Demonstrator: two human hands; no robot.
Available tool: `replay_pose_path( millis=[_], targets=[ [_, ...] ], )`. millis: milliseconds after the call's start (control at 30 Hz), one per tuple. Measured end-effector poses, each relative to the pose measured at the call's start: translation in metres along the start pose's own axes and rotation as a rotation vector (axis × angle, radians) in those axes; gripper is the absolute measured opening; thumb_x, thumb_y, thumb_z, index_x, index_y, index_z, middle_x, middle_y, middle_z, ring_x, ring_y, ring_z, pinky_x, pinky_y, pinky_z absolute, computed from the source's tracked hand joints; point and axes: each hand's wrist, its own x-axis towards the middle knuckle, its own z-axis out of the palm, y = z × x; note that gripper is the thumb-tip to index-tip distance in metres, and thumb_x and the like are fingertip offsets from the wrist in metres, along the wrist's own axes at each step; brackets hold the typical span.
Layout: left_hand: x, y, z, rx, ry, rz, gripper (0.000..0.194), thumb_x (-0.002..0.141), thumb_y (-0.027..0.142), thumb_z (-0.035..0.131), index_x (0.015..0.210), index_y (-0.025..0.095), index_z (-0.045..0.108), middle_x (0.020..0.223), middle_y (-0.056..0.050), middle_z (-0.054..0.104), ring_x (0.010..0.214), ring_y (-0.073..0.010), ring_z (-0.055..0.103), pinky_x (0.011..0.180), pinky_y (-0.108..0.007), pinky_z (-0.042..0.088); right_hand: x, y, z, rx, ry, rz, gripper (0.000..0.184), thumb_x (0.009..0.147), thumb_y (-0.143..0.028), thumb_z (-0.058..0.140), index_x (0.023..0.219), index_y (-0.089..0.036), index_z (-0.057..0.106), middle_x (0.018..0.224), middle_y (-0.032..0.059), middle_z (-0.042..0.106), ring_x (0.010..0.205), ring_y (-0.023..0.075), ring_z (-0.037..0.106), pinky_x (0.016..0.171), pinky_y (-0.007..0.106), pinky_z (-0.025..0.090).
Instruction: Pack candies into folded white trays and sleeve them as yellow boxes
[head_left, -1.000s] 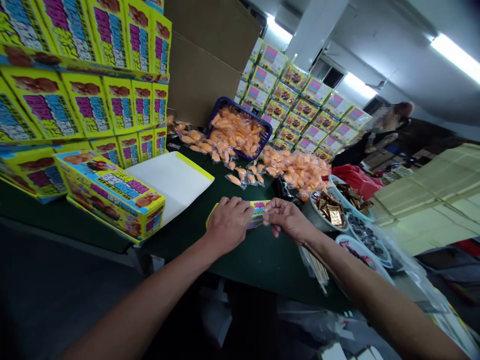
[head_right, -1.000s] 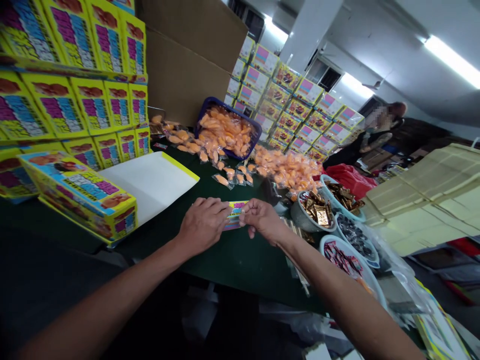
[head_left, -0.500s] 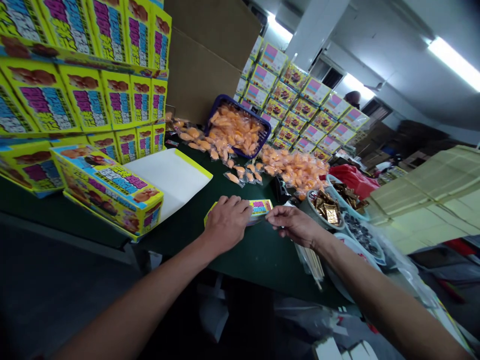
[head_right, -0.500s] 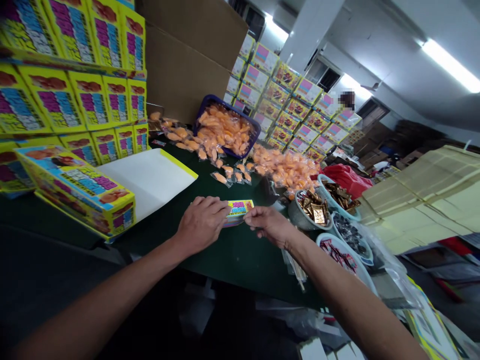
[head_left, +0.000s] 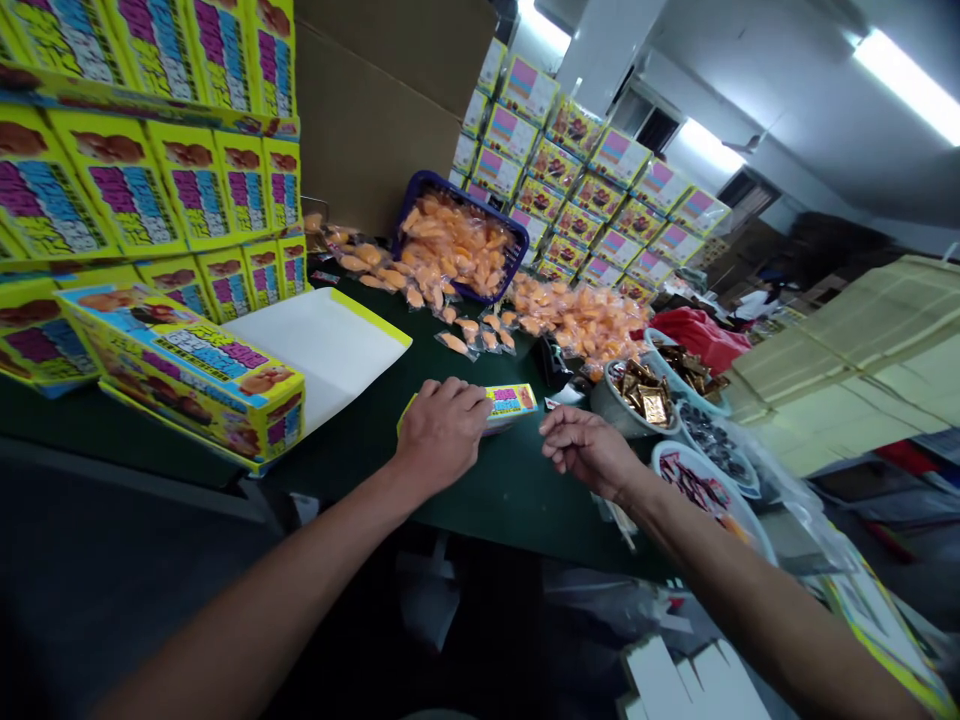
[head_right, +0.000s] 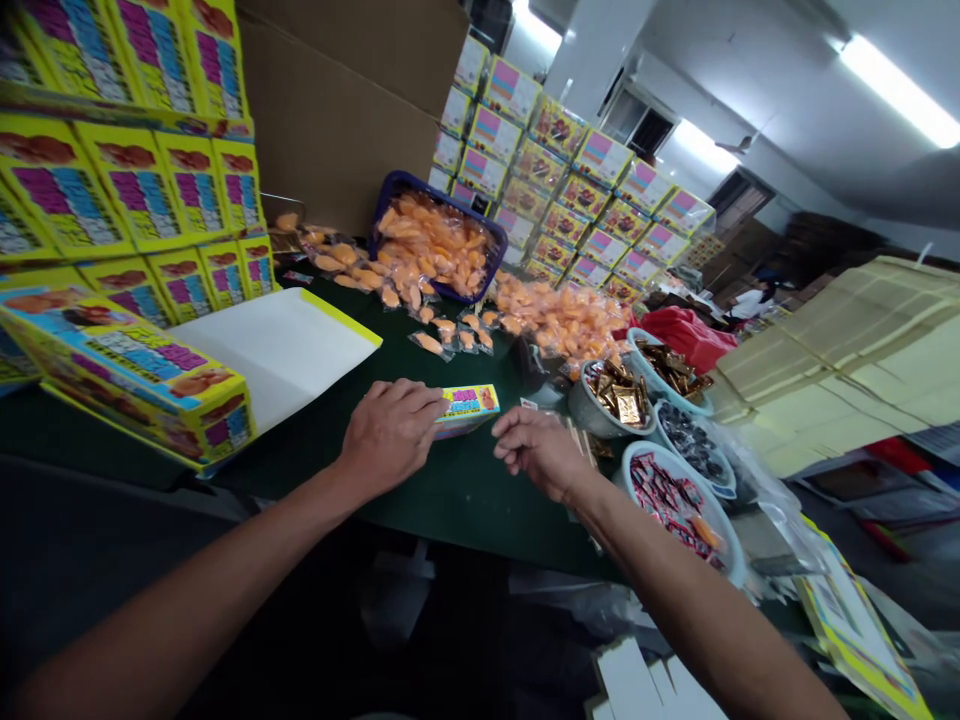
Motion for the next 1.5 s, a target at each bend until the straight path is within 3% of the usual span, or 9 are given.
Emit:
replay_pose_path(
  millis=[400,600,767,867,1000,1067,1167,1300,1500],
  targets=[
    [0.006,-0.008,0.005,-0.018,0.024,0.005,0.025,0.096,0.022,0.065,0.120,0.024,0.074,0.123,-0.008,0.077,0.111,-0.0315,0.063,0.082,-0.049,0.040,-0.006,0.003,-0.010,-0.056,-0.024,0.092,0.029,0.052,-0.015,0.070,0.079,-0.021,0.064,0.052,-0.0065,0.062,0.035,0.0073,0.036,0.034,0.019,0.030],
    [0.006,-0.009,0.006,0.009,0.029,0.023,0.021,0.097,0.024,0.064,0.115,0.023,0.073,0.121,-0.007,0.077,0.106,-0.0302,0.061,0.080,-0.048,0.038,0.002,-0.002,-0.022,-0.329,-0.054,0.135,0.026,0.051,-0.018,0.060,0.077,-0.022,0.060,0.046,-0.0092,0.053,0.032,0.0072,0.028,0.032,0.020,0.019],
    [0.007,-0.009,0.008,0.008,0.038,0.024,0.020,0.096,0.023,0.062,0.113,0.023,0.072,0.118,-0.007,0.077,0.104,-0.0311,0.060,0.078,-0.047,0.036,0.016,-0.004,-0.049,-0.717,-0.223,0.073,0.015,0.060,-0.022,0.054,0.073,-0.021,0.061,0.049,-0.0057,0.055,0.043,0.0098,0.044,0.042,0.020,0.028],
    [0.008,-0.009,0.007,-0.003,0.018,0.019,0.019,0.096,0.023,0.063,0.112,0.023,0.072,0.117,-0.007,0.076,0.103,-0.0312,0.059,0.078,-0.047,0.035,0.019,-0.006,-0.057,-0.799,-0.276,0.043,0.012,0.063,-0.019,0.056,0.073,-0.020,0.063,0.053,-0.0052,0.057,0.049,0.0102,0.048,0.046,0.021,0.031],
    [0.011,-0.011,0.005,0.023,-0.010,0.005,0.018,0.097,0.026,0.063,0.112,0.022,0.072,0.114,-0.007,0.075,0.102,-0.0306,0.059,0.078,-0.046,0.035,0.007,-0.013,-0.040,-0.490,-0.229,0.075,0.020,0.065,-0.015,0.064,0.084,-0.021,0.065,0.056,-0.0080,0.058,0.041,0.0066,0.036,0.040,0.019,0.024],
    [0.013,-0.014,0.004,0.035,-0.019,-0.007,0.017,0.098,0.028,0.062,0.111,0.022,0.073,0.111,-0.007,0.075,0.101,-0.0301,0.059,0.077,-0.045,0.036,-0.002,-0.013,-0.023,-0.262,-0.222,0.043,0.026,0.067,-0.015,0.070,0.092,-0.022,0.065,0.063,-0.0081,0.063,0.040,0.0059,0.033,0.038,0.019,0.028],
    [0.016,-0.016,-0.001,0.061,-0.042,0.017,0.021,0.099,0.025,0.060,0.115,0.020,0.072,0.109,-0.009,0.074,0.099,-0.0304,0.061,0.079,-0.046,0.037,-0.014,-0.004,0.001,-0.041,-0.247,-0.062,0.025,0.078,-0.020,0.076,0.099,-0.024,0.065,0.072,-0.0066,0.069,0.042,0.0065,0.038,0.041,0.020,0.039],
    [0.014,-0.013,-0.010,0.075,-0.093,0.088,0.030,0.098,0.020,0.059,0.126,0.016,0.069,0.119,-0.013,0.073,0.107,-0.0327,0.063,0.089,-0.050,0.041,-0.020,0.018,0.014,0.046,-0.294,-0.134,0.029,0.085,-0.025,0.081,0.110,-0.024,0.067,0.086,-0.0024,0.074,0.049,0.0076,0.050,0.046,0.022,0.049],
    [0.008,-0.010,-0.012,0.030,-0.082,0.100,0.043,0.092,0.026,0.070,0.133,0.016,0.067,0.146,-0.018,0.063,0.131,-0.0385,0.056,0.096,-0.051,0.045,-0.021,0.029,0.010,0.138,-0.401,-0.077,0.069,0.083,-0.017,0.082,0.147,-0.030,0.058,0.130,0.0086,0.077,0.067,0.0099,0.066,0.060,0.023,0.059]
  ],
)
